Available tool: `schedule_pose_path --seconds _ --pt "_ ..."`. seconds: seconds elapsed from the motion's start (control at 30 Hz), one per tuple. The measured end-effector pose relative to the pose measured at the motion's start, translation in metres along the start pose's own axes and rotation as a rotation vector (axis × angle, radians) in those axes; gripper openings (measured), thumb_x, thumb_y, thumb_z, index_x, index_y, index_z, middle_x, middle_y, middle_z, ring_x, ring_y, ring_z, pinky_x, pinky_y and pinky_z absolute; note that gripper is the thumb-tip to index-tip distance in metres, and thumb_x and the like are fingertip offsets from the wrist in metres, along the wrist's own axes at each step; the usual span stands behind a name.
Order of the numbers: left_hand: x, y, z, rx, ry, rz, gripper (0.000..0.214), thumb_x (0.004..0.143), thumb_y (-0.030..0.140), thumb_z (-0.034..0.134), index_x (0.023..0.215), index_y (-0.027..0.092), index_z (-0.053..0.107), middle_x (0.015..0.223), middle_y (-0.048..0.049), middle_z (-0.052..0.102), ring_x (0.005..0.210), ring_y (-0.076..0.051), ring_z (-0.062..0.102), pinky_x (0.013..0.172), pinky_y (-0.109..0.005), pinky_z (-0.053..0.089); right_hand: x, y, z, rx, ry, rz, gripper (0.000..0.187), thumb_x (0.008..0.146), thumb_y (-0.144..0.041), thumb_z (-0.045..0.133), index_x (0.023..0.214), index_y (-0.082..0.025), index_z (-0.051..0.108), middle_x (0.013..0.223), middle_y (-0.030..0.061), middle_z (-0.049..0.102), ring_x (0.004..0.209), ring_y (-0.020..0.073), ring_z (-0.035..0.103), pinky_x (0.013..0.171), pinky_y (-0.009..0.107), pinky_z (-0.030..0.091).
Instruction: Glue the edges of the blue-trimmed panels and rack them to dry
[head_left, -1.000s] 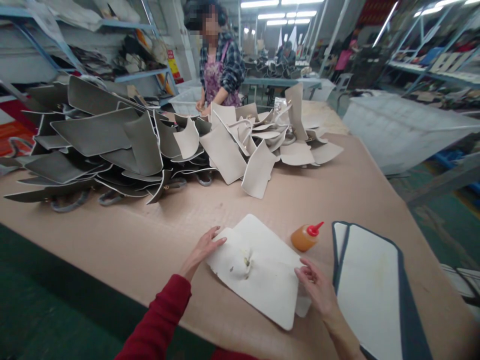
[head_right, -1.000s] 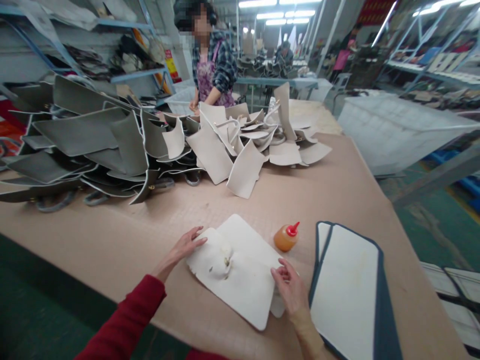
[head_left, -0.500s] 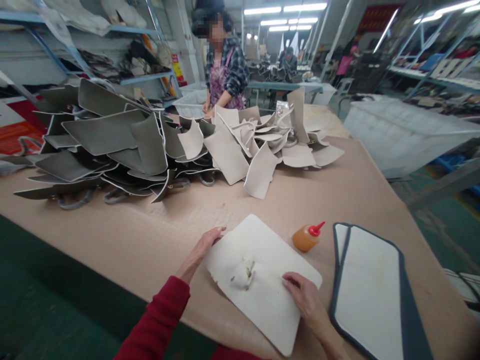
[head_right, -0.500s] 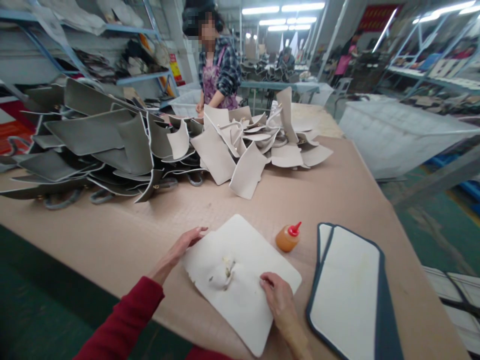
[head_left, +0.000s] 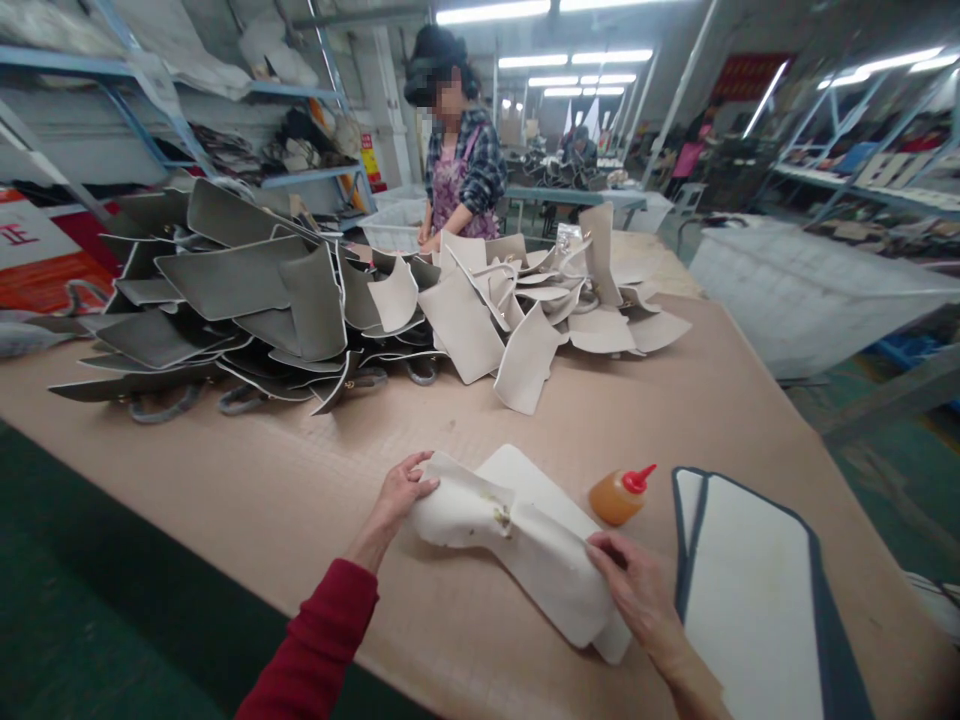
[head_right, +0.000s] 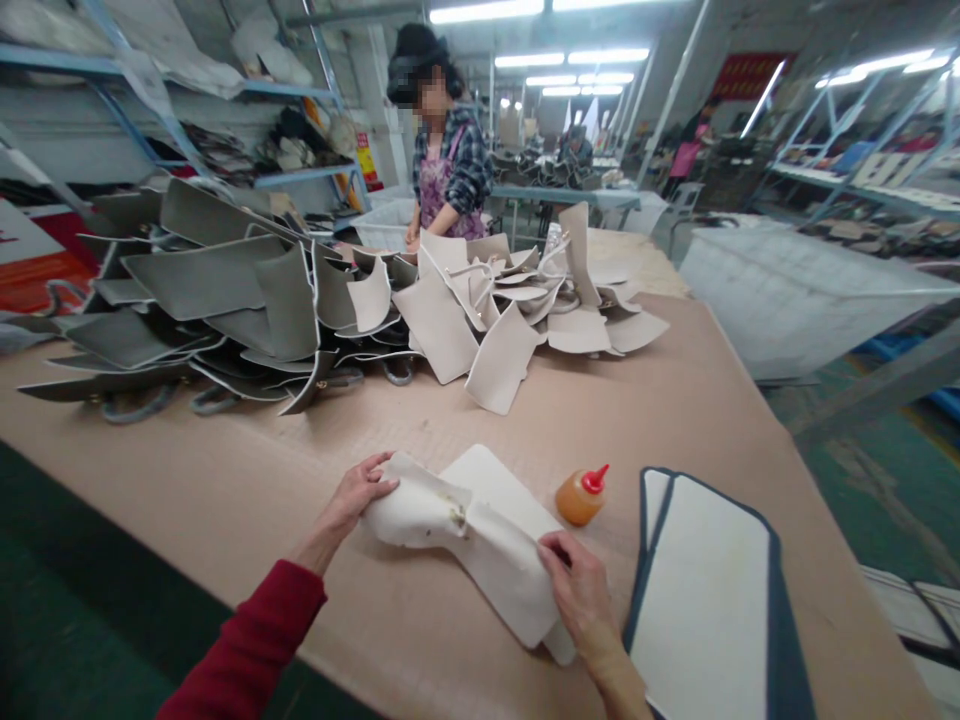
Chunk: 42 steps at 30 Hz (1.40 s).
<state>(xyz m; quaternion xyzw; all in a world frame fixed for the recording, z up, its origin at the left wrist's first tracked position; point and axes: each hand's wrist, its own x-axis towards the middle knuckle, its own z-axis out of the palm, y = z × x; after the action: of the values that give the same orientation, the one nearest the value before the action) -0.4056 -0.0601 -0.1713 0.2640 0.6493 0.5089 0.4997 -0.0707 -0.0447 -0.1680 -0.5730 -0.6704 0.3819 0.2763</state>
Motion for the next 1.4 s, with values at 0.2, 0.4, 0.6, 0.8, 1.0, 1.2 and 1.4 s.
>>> schedule_pose_path --seconds 0.2,0.4,0.6,0.8,1.0,1.2,1.4 --pt "0.005 0.001 -0.006 -0.111 -0.004 -0.012 0.061 0.052 0.013 0.079 0.108 0.012 0.055 0.072 -0.0026 0.07 0.056 -0.013 0.061 0.052 -0.02 0.044 0.006 -0.01 -0.013 0.004 0.01 0.007 0.03 0.069 -0.049 0.053 0.068 -0.021 0.064 0.068 0.0048 0.068 0.067 0.0231 0.063 0.064 0.031 0.048" --pt "-0.002 0.005 -0.015 -0.148 -0.234 -0.089 0.05 0.054 0.018 0.082 0.099 0.007 0.064 0.085 -0.0129 0.072 0.065 -0.019 0.065 0.057 -0.025 0.047 0.011 0.002 -0.008 0.025 0.002 0.042 0.033 0.064 -0.052 0.055 0.063 -0.021 0.065 0.063 0.0046 0.067 0.063 0.0235 0.063 0.06 0.03 0.049" --pt "-0.002 0.031 -0.086 -0.552 -0.211 0.026 0.039 0.079 0.023 0.062 0.117 0.016 0.056 0.126 -0.0145 0.058 0.117 -0.027 0.054 0.099 -0.042 0.04 0.013 0.033 -0.03 0.022 0.06 0.146 0.035 0.057 -0.053 0.058 0.06 -0.02 0.068 0.064 0.0078 0.07 0.064 0.0286 0.065 0.062 0.035 0.051" --pt "-0.025 0.063 -0.075 -0.83 0.035 0.211 0.066 0.084 0.068 0.032 0.115 0.015 0.057 0.13 -0.0154 0.055 0.119 -0.029 0.053 0.092 -0.043 0.049 0.008 0.035 -0.005 0.099 -0.003 0.164 0.04 0.057 -0.058 0.059 0.061 -0.019 0.068 0.066 0.0069 0.071 0.067 0.0292 0.066 0.063 0.035 0.053" --pt "-0.05 0.048 0.027 -1.043 -0.299 0.061 0.076 0.085 0.07 0.026 0.128 0.013 0.05 0.14 -0.017 0.047 0.129 -0.031 0.044 0.104 -0.045 0.038 -0.002 0.031 0.025 0.101 -0.016 0.199 0.055 0.067 -0.062 0.049 0.084 -0.015 0.073 0.096 0.013 0.073 0.098 0.0344 0.064 0.091 0.045 0.048" --pt "-0.056 0.032 0.071 -1.119 -0.444 -0.022 0.077 0.084 0.071 0.025 0.129 0.014 0.051 0.141 -0.0151 0.046 0.133 -0.029 0.038 0.109 -0.046 0.03 -0.026 0.033 0.038 0.08 0.03 0.214 0.073 0.072 -0.055 0.051 0.128 -0.009 0.053 0.127 0.0158 0.057 0.121 0.0323 0.051 0.104 0.046 0.036" --pt "-0.063 0.028 0.093 -1.137 -0.461 -0.12 0.073 0.084 0.069 0.028 0.13 0.016 0.048 0.14 -0.0156 0.048 0.131 -0.029 0.041 0.108 -0.046 0.032 -0.036 0.024 0.048 0.199 0.049 0.179 0.089 0.072 -0.036 0.051 0.147 -0.008 0.011 0.113 0.015 0.065 0.094 0.0279 0.065 0.088 0.043 0.048"
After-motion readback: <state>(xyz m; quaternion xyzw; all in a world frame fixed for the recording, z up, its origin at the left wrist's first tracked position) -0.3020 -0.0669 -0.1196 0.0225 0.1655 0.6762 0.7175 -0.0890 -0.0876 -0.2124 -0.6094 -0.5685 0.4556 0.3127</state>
